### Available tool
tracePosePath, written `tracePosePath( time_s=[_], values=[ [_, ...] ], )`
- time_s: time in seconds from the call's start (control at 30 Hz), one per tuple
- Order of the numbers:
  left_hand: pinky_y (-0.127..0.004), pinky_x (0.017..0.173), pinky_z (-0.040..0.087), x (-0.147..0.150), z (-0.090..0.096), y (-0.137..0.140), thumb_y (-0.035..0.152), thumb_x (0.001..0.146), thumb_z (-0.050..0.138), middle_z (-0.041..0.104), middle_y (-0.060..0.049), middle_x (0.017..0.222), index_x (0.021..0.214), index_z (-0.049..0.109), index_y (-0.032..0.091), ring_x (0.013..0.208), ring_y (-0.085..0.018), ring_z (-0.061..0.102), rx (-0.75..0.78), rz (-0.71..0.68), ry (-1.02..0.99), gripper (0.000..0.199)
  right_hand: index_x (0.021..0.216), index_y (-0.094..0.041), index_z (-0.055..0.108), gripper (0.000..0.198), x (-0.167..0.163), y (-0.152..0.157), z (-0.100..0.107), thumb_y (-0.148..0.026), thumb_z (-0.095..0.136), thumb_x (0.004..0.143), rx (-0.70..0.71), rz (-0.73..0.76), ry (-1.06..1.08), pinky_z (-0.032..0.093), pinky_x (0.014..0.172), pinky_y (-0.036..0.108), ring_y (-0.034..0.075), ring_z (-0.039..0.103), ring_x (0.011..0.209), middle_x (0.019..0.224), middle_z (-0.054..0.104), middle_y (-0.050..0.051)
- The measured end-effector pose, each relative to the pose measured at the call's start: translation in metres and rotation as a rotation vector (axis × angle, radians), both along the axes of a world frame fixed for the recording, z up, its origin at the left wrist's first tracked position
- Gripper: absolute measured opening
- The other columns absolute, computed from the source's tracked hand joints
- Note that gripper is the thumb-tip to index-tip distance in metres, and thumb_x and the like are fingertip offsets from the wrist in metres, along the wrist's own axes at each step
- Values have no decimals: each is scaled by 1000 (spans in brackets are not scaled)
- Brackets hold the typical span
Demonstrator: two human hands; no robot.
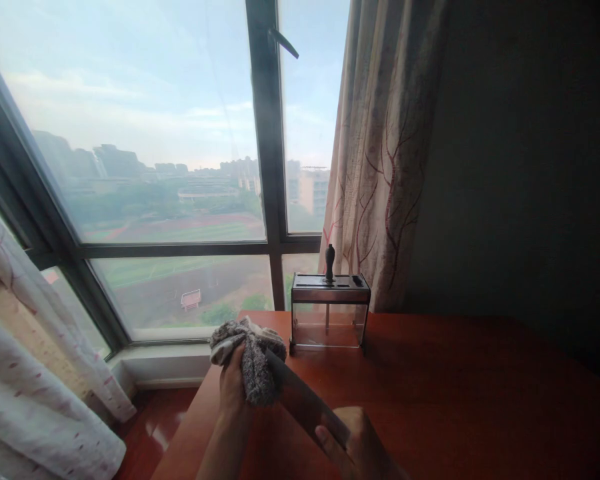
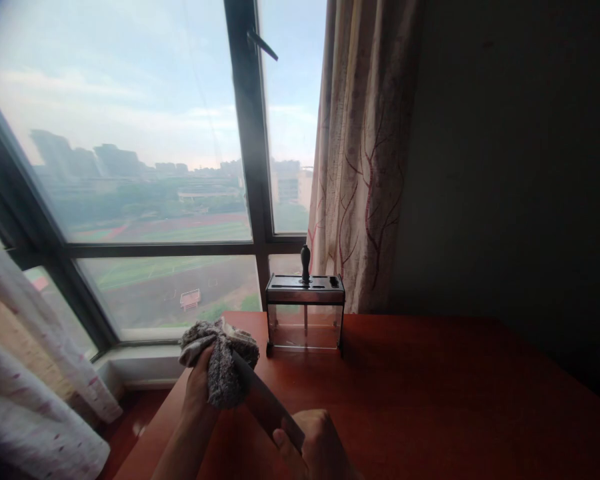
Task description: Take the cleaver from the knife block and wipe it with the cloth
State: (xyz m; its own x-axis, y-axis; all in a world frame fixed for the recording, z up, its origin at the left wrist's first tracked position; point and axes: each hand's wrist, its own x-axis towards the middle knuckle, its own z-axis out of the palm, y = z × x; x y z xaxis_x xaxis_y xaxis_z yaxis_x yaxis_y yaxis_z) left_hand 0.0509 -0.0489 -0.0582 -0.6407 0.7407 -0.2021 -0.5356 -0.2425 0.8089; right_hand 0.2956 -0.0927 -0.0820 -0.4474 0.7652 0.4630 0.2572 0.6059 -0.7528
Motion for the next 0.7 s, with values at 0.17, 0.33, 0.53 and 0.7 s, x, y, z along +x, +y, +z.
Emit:
tracePosePath(
  time_s=[0.17, 0.33, 0.53, 0.7],
  values=[
    [-31, 70, 49, -1, 1, -4, 20, 63, 72, 69, -1, 66, 78, 71, 17, 73, -23, 66, -135, 103, 172, 16, 65, -20, 62, 35, 10, 6, 15, -31, 42, 92, 319, 92, -195, 27, 50, 26, 12, 40, 45, 51, 53, 0],
    [-27, 66, 47, 4, 12, -7, 22, 57, 74, 68, 2, 69, 81, 68, 16, 66, -16, 61, -102, 171, 224, 26, 60, -18, 61, 41, 17, 7, 14, -38, 45, 91, 62, 88, -61, 28, 50, 24, 11, 40, 47, 51, 50, -1],
    [-26, 61, 49, 9, 25, -10, 20, 53, 76, 70, 1, 70, 86, 67, 15, 64, -17, 63, -49, 97, 241, 35, 70, -15, 63, 38, 29, 8, -1, -51, 60, 79, -459, -52, 162, 38, 51, 23, 14, 53, 55, 60, 59, 0],
    [-27, 59, 50, 6, 26, -12, 23, 54, 77, 71, -1, 69, 85, 67, 14, 63, -19, 65, -37, 18, 242, 33, 78, -15, 61, 39, 31, 11, -13, -53, 68, 72, -608, -139, 287, 43, 53, 25, 17, 57, 60, 67, 62, 1]
  ],
)
